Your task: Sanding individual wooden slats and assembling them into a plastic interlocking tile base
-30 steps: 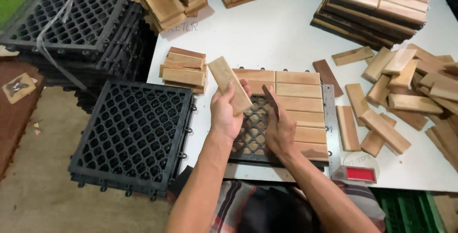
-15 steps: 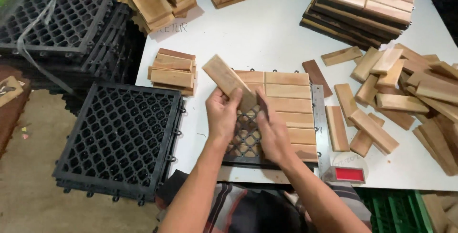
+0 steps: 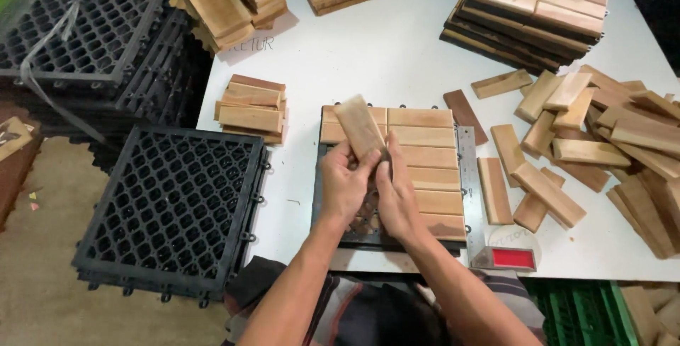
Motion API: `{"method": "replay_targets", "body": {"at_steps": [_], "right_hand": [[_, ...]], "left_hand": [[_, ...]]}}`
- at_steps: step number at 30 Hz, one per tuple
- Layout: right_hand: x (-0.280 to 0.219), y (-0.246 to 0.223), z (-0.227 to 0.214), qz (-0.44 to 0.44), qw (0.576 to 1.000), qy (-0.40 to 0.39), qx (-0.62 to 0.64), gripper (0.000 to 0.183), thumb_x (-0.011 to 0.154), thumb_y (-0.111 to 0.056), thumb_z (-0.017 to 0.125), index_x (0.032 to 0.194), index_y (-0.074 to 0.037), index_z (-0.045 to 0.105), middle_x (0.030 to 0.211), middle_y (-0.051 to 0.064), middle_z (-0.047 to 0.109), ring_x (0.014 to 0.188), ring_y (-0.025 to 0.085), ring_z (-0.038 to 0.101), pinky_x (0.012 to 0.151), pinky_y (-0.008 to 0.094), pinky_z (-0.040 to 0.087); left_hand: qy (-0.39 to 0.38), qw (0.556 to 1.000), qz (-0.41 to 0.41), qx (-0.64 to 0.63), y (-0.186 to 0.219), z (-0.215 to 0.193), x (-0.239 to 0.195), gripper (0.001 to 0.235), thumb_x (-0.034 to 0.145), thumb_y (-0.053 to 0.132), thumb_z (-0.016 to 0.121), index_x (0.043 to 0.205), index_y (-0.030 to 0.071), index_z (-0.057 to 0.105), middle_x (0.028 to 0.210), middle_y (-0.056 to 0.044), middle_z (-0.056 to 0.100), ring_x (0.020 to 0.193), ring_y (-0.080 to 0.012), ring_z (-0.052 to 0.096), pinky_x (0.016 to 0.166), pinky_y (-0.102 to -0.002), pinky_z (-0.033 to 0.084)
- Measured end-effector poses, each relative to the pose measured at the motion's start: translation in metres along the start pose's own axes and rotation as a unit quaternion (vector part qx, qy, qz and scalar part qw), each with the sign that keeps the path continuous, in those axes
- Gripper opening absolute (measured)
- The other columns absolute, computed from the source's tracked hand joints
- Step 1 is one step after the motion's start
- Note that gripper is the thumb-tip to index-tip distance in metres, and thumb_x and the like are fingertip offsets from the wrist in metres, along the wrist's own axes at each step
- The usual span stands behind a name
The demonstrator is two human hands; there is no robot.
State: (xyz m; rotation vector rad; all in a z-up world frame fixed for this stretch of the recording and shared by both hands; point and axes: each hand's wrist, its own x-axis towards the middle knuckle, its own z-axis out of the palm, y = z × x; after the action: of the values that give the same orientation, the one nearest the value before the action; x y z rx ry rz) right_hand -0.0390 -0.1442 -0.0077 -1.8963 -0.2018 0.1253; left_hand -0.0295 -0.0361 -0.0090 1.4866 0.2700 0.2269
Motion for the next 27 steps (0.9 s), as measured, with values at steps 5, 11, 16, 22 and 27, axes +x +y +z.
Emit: {"method": "replay_targets", "body": {"at_steps": [5, 11, 16, 22, 27], "right_hand": [[0.027, 0.036, -0.006, 0.187, 0.838, 0.095, 0.504, 0.054, 0.109, -0.036, 0.040, 0.152, -0.005, 0.046, 0.155, 0.016, 0.047, 0.141, 0.033, 0.046, 0.121, 0.051, 0.034], [0.017, 0.020, 0.018, 0.126, 0.853, 0.144, 0.486, 0.059, 0.109, -0.030, 0.037, 0.163, -0.019, 0.016, 0.161, 0.024, 0.036, 0.146, 0.039, 0.039, 0.122, 0.058, 0.027], [0.048, 0.068, -0.008, 0.210, 0.751, 0.115, 0.616, 0.049, 0.111, -0.037, 0.036, 0.158, -0.022, 0.035, 0.132, 0.004, 0.057, 0.123, 0.031, 0.061, 0.111, 0.051, 0.049], [0.036, 0.026, -0.026, 0.261, 0.721, 0.109, 0.633, 0.048, 0.110, -0.040, 0.040, 0.133, -0.005, 0.063, 0.122, 0.015, 0.069, 0.096, 0.033, 0.069, 0.085, 0.046, 0.061], [0.009, 0.032, -0.010, -0.316, 0.940, 0.042, -0.122, 0.053, 0.104, -0.011, 0.034, 0.154, 0.004, 0.038, 0.163, 0.031, 0.027, 0.149, 0.052, 0.024, 0.123, 0.057, 0.021]], "left_hand": [[0.006, 0.992, -0.037, -0.119, -0.025, 0.002, 0.013, 0.016, 0.087, 0.009, 0.079, 0.100, 0.002, 0.072, 0.085, -0.009, 0.077, 0.078, -0.0109, 0.068, 0.073, -0.034, 0.063], [0.014, 0.995, -0.001, -0.102, -0.013, 0.014, 0.004, 0.018, 0.086, 0.008, 0.079, 0.099, 0.000, 0.068, 0.085, -0.012, 0.074, 0.081, -0.0133, 0.064, 0.072, -0.037, 0.061], [-0.025, 0.996, 0.002, -0.080, -0.018, 0.019, -0.001, 0.020, 0.081, 0.007, 0.083, 0.096, 0.004, 0.069, 0.081, -0.010, 0.076, 0.075, -0.0100, 0.065, 0.068, -0.034, 0.062], [-0.001, 0.979, -0.067, -0.193, 0.000, 0.017, -0.003, 0.020, 0.087, 0.007, 0.079, 0.101, -0.002, 0.068, 0.078, -0.010, 0.074, 0.069, -0.0136, 0.064, 0.060, -0.035, 0.061], [0.048, 0.972, -0.116, -0.201, -0.066, 0.002, 0.029, 0.026, 0.090, 0.010, 0.077, 0.113, 0.000, 0.068, 0.085, -0.013, 0.077, 0.071, -0.0171, 0.072, 0.062, -0.033, 0.062]]}}
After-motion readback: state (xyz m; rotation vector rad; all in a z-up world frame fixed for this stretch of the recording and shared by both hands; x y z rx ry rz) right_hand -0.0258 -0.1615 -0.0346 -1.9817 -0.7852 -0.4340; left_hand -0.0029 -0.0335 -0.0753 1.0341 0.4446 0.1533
